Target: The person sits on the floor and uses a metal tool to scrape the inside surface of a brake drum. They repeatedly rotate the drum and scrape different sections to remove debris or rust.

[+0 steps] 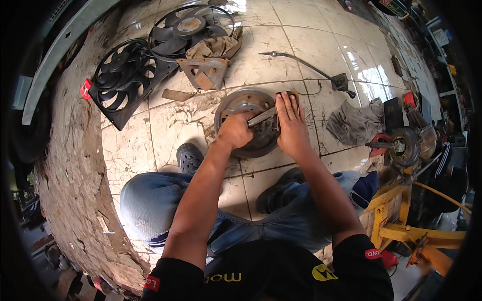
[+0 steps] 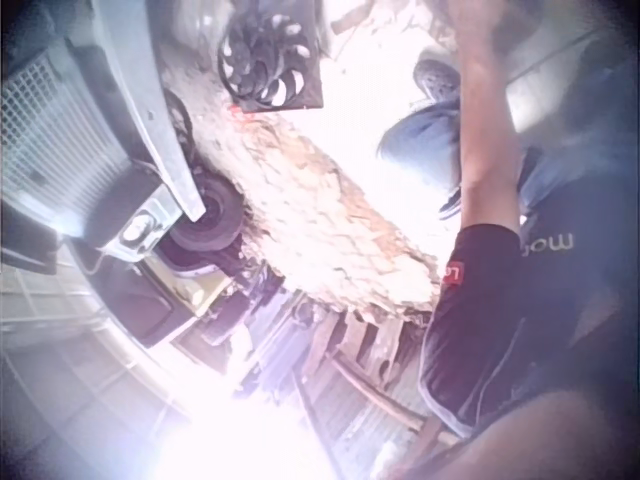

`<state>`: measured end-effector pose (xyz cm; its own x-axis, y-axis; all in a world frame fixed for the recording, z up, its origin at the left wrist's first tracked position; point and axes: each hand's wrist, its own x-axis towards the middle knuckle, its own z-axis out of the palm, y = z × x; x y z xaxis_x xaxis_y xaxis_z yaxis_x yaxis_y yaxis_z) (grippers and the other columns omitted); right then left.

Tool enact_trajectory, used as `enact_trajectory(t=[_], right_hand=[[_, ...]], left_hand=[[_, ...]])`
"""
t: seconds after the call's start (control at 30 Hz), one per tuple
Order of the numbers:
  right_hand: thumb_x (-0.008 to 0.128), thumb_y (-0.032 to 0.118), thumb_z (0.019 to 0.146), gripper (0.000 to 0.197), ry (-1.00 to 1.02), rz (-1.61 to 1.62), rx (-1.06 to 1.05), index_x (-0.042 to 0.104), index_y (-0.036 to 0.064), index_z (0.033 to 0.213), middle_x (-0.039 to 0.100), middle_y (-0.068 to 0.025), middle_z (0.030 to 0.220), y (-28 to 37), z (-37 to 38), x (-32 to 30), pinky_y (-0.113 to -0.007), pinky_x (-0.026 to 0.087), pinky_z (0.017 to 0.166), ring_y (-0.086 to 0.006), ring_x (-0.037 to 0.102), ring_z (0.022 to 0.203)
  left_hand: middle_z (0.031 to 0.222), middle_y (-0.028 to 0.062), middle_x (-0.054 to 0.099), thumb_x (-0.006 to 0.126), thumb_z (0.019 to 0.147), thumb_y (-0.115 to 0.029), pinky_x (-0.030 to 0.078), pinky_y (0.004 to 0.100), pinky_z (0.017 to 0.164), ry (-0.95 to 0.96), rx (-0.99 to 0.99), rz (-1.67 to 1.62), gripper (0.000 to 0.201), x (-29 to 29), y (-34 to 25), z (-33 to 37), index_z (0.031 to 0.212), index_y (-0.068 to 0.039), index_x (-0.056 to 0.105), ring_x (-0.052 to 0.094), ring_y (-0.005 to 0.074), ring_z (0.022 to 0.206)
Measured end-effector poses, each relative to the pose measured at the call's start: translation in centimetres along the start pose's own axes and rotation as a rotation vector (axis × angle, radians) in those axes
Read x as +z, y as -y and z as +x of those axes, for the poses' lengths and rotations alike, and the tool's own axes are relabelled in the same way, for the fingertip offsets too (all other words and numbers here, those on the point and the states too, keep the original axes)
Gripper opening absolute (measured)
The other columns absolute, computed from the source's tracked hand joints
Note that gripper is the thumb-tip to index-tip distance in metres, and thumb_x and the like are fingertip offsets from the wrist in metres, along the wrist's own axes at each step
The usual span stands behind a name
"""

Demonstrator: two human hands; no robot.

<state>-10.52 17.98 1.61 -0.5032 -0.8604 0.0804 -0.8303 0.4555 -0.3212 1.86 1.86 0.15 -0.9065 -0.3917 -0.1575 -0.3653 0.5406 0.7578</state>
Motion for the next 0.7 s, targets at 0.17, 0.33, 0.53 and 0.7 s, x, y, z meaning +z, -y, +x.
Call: enact_trajectory(t=[0.17, 0.33, 0.53, 0.7], right_hand=[[0.056, -0.007, 0.082, 0.082, -0.037, 0.052, 0.023, 0.029, 0.0053, 0.158, 0.026, -0.017, 0.165, 0.9, -0.1, 0.1, -0.059, 0.022, 0.121, -0.0423, 0.023, 0.152], [0.058, -0.005, 0.084, 0.081, -0.056, 0.011, -0.114, 0.028, 0.0063, 0.158, 0.027, -0.0162, 0.164, 0.6, -0.2, 0.3, -0.06, 0.021, 0.121, -0.0403, 0.023, 0.152], [0.059, -0.004, 0.082, 0.083, -0.06, 0.064, 0.052, 0.029, 0.0061, 0.158, 0.025, -0.0183, 0.165, 0.2, -0.2, 0.4, -0.06, 0.02, 0.121, -0.0416, 0.023, 0.152], [0.058, -0.006, 0.081, 0.083, -0.039, -0.045, -0.165, 0.031, 0.01, 0.158, 0.03, -0.0132, 0.163, 1.0, -0.4, 0.1, -0.06, 0.022, 0.121, -0.0396, 0.027, 0.151]], left_hand=[[0.125, 0.0189, 0.067, 0.066, 0.078, -0.008, 0.049, 0.042, 0.104, -0.021, 0.043, 0.027, 0.055, 0.1, 0.3, -0.2, 0.132, -0.015, 0.066, 0.062, 0.038, 0.118], [0.124, 0.0188, 0.068, 0.067, 0.078, -0.009, 0.05, 0.0427, 0.103, -0.005, 0.019, 0.018, 0.055, 0.0, 0.6, 0.1, 0.133, -0.015, 0.066, 0.063, 0.0379, 0.117], [0.126, 0.0184, 0.067, 0.067, 0.078, -0.01, 0.05, 0.0429, 0.102, -0.033, 0.068, 0.007, 0.055, 0.0, 0.4, -0.1, 0.133, -0.015, 0.065, 0.063, 0.0386, 0.116], [0.127, 0.0187, 0.067, 0.064, 0.078, -0.009, 0.05, 0.0426, 0.102, 0.005, 0.008, -0.02, 0.056, -0.4, 0.4, 0.0, 0.134, -0.014, 0.065, 0.063, 0.0395, 0.116]])
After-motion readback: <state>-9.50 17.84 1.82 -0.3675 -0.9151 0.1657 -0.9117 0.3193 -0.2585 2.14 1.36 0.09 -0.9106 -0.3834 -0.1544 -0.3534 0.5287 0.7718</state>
